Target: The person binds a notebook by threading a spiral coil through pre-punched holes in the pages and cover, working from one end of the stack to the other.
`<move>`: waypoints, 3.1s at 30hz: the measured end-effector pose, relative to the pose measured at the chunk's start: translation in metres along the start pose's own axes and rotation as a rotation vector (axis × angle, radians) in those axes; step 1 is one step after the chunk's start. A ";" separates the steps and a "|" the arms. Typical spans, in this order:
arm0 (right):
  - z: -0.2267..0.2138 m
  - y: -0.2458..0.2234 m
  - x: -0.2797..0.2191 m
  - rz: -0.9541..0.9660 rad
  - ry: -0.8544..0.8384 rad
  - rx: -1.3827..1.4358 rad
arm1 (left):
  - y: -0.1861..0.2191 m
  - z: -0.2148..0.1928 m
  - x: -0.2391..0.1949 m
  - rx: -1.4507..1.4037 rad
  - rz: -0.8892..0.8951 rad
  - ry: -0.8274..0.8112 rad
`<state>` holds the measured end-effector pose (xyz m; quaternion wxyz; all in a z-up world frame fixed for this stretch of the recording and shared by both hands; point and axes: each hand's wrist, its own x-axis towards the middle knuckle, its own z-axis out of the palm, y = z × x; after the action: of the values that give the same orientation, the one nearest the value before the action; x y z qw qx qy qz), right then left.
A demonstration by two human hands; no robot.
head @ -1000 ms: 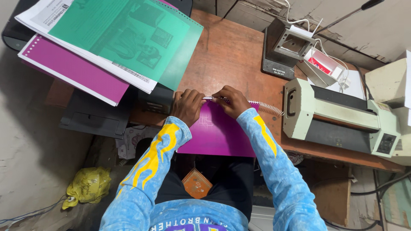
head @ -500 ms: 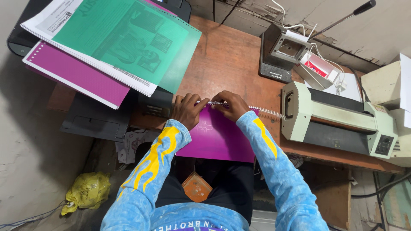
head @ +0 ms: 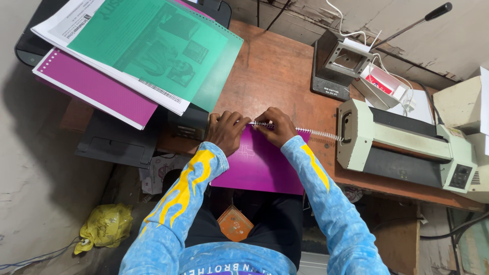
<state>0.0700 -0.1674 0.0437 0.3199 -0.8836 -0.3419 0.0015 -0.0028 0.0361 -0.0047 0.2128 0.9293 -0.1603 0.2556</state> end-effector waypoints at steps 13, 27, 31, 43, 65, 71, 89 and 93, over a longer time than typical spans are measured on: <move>0.009 0.010 0.003 -0.021 -0.010 -0.008 | -0.003 0.007 0.003 -0.060 -0.096 -0.146; 0.016 -0.005 -0.003 -0.206 0.130 -0.249 | -0.003 0.007 0.003 -0.095 -0.128 -0.161; 0.014 -0.003 -0.002 -0.193 0.111 -0.215 | -0.004 0.007 0.004 -0.092 -0.132 -0.163; 0.021 -0.001 -0.007 -0.222 0.159 -0.180 | -0.002 0.004 0.005 -0.117 -0.144 -0.159; 0.018 0.020 -0.003 0.013 -0.074 -0.099 | -0.002 0.006 0.002 0.001 0.013 -0.144; 0.013 0.031 0.009 0.128 -0.242 0.088 | -0.005 0.014 0.001 -0.002 0.020 -0.148; 0.007 0.018 0.000 0.069 -0.134 -0.066 | -0.005 0.012 0.002 -0.068 -0.002 -0.150; 0.006 0.020 0.003 0.102 -0.173 -0.014 | -0.004 0.011 0.002 -0.071 -0.003 -0.155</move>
<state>0.0828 -0.1736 0.0280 0.2824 -0.8986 -0.3231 0.0917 0.0045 0.0344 -0.0134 0.2329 0.9385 -0.1836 0.1769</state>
